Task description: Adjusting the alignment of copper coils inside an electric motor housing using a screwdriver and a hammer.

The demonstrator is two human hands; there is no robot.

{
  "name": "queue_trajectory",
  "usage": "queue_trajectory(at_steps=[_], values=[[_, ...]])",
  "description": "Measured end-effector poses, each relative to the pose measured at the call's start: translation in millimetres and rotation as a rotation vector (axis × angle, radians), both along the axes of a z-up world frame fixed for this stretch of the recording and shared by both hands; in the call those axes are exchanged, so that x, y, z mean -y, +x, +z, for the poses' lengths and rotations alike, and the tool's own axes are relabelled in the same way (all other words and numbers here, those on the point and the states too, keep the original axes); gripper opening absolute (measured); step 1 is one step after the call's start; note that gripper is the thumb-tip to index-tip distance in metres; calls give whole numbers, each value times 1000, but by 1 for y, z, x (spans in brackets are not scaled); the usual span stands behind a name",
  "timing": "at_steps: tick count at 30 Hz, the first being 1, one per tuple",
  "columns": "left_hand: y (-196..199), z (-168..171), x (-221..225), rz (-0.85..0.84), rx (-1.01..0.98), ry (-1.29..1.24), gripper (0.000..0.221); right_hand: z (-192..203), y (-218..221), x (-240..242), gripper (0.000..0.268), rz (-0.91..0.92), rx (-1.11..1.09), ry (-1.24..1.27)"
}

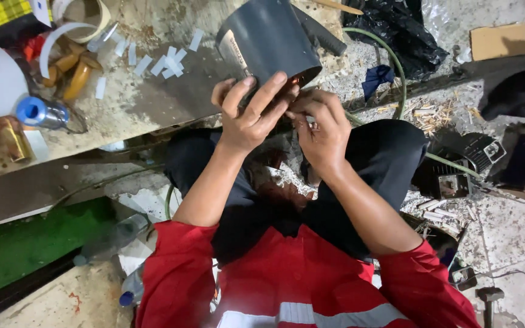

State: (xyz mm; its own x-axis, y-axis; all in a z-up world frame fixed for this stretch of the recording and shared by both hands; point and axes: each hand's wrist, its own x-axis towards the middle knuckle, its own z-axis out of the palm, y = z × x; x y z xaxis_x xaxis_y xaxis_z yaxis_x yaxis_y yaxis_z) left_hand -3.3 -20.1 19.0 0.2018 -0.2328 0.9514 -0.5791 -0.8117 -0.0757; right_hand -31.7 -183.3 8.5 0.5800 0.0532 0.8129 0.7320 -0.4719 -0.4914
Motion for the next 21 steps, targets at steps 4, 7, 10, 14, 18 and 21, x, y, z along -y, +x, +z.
queue_trajectory(at_steps=[4, 7, 10, 14, 18, 21], values=[[4, -31, 1, 33, -33, -16, 10, 14, -10, -4, 8, -4, -147, 47], [2, -21, 3, 64, -22, -32, 7, 12, -16, -6, 11, -12, -247, 62], [-3, -12, 3, 81, -114, -17, 16, 2, -22, -9, 9, 34, -431, 211], [2, -25, -4, 20, -72, -24, 15, -23, -17, -8, 12, 232, -778, 718], [1, -36, -8, 9, -92, -25, 16, -35, -14, -1, 8, 423, -1041, 1099], [3, -37, -10, -31, -92, -43, 17, -9, -18, -10, 9, 218, -1081, 1100]])
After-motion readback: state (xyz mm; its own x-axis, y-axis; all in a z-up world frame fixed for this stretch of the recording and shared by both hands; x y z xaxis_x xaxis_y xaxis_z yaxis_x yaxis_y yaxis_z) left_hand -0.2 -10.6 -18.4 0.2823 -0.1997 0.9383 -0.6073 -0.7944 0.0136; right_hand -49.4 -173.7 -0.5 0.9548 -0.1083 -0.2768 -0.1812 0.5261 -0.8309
